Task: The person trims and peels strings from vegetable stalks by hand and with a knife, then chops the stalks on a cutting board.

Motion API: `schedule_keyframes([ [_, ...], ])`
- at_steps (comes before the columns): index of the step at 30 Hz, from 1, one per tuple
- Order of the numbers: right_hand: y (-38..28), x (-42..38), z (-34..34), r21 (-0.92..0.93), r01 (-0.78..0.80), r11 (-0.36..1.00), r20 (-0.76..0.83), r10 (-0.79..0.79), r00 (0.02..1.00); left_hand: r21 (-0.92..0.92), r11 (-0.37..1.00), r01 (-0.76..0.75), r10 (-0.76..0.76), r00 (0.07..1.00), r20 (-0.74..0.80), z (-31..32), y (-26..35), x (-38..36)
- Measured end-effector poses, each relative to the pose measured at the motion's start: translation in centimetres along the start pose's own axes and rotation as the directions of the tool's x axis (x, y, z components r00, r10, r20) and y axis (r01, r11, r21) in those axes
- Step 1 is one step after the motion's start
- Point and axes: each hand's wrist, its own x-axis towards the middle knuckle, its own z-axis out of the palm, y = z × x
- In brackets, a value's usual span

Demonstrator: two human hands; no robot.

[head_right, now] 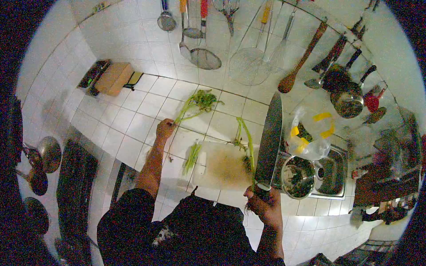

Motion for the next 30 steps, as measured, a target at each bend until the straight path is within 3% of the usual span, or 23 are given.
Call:
schedule_keyframes([
  [2,0.3,-0.1,0.3,0.006,0.016,1.000,-0.018,-0.016,1.000,0.040,0.989,-0.144,0.146,0.988,-0.042,-1.9,0.6,-1.0],
  [5,0.9,0.3,0.0,-0.026,-0.027,0.999,0.035,0.028,0.999,0.177,0.968,-0.179,0.202,0.972,-0.119,-4.8,1.1,-4.2],
  [8,1.5,0.4,0.0,0.019,-0.052,0.998,0.030,0.052,0.998,0.281,0.925,-0.256,0.279,0.959,-0.041,-4.6,-1.9,-8.7],
  [10,1.3,0.5,0.4,0.016,-0.054,0.998,0.031,0.053,0.998,0.144,0.989,0.013,-0.025,0.996,0.082,-4.5,-1.1,-12.8],
  [11,1.2,0.6,0.6,0.008,-0.053,0.999,0.030,0.053,0.998,0.151,0.988,0.018,-0.031,0.996,0.080,-4.5,-0.6,-14.4],
  [14,1.5,1.2,0.8,-0.008,-0.055,0.998,0.059,0.056,0.997,0.182,0.974,-0.133,0.150,0.985,-0.082,-4.9,1.5,-17.0],
  [17,1.8,2.3,1.5,-0.079,0.015,0.997,0.030,-0.013,0.999,0.069,0.988,-0.135,0.141,0.986,-0.093,-4.2,0.5,-17.2],
  [24,2.2,7.0,3.0,-0.221,0.085,0.972,0.083,-0.068,0.994,0.077,0.972,-0.221,0.233,0.953,-0.195,-2.9,-1.1,-16.8],
  [26,1.9,8.1,3.5,-0.172,0.105,0.979,0.104,-0.088,0.991,0.117,0.954,-0.275,0.296,0.922,-0.248,-2.9,-0.7,-16.7],
  [30,1.2,9.2,3.5,-0.111,0.171,0.979,0.094,-0.161,0.982,0.079,0.962,-0.261,0.272,0.945,-0.183,-2.3,0.4,-15.6],
])
